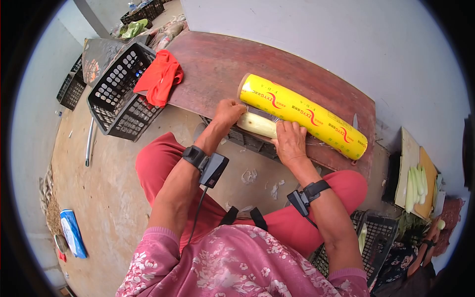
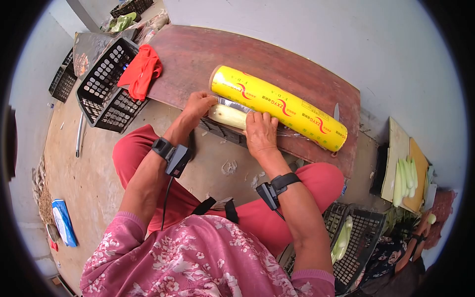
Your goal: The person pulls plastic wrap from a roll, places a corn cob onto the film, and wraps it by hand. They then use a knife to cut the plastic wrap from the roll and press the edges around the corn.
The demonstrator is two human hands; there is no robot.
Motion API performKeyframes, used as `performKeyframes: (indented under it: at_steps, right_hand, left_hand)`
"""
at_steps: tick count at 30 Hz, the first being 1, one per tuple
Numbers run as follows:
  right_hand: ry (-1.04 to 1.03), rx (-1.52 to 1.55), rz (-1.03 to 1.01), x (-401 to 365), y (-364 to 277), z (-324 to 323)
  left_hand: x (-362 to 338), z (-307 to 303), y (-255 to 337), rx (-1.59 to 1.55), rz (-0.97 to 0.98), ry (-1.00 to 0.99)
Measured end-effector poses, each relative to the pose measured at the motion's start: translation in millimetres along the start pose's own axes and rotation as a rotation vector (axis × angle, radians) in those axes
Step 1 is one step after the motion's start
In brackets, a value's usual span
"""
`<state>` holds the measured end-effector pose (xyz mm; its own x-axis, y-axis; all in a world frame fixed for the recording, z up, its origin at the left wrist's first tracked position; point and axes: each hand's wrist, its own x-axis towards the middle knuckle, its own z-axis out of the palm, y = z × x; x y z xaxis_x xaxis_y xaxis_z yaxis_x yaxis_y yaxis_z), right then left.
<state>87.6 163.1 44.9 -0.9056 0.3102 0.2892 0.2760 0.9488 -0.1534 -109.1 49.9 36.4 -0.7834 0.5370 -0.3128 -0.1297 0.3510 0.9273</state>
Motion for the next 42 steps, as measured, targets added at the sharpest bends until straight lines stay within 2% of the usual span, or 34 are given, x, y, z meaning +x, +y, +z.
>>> performKeyframes:
  at_steps: [9,12,15,18,21,24,27,30,33,42]
  right_hand:
    - [0.021,-0.008,-0.019,0,1,1]
    - [0.016,-0.014,-0.015,0,0,0]
    - [0.024,-0.012,-0.018,0,1,1]
    - [0.019,-0.011,-0.015,-1,1,2]
    - [0.013,-0.01,-0.012,-1,1,1]
    - [0.007,-0.005,-0.008,0,0,0]
    - [0.016,-0.002,-0.008,1,-1,-1]
    - [0.003,0.011,-0.001,0,-1,-3]
    - [-0.006,0.013,0.002,-1,-2,-2]
    - [-0.093,0.021,0.028,1,-3,-9]
  left_hand:
    - [3,3,15,0.14,-0.049,0.026]
    - [22,-4,-11,0.285,0.022,0.079]
    - [10,-6,-1,0.448,0.056,0.164]
    - [1,-11,0,0.83,0.15,0.386]
    - [-11,-13,5,0.716,0.458,0.513]
    - [-37,-7,14,0.615,0.922,0.266]
    - [-57,1,15,0.801,1.011,-0.116]
    - [-53,3,3,0.805,1.122,-0.066]
    - [-48,1,-8,0.818,0.987,-0.096]
    - [-35,0,4,0.949,0.898,-0.186]
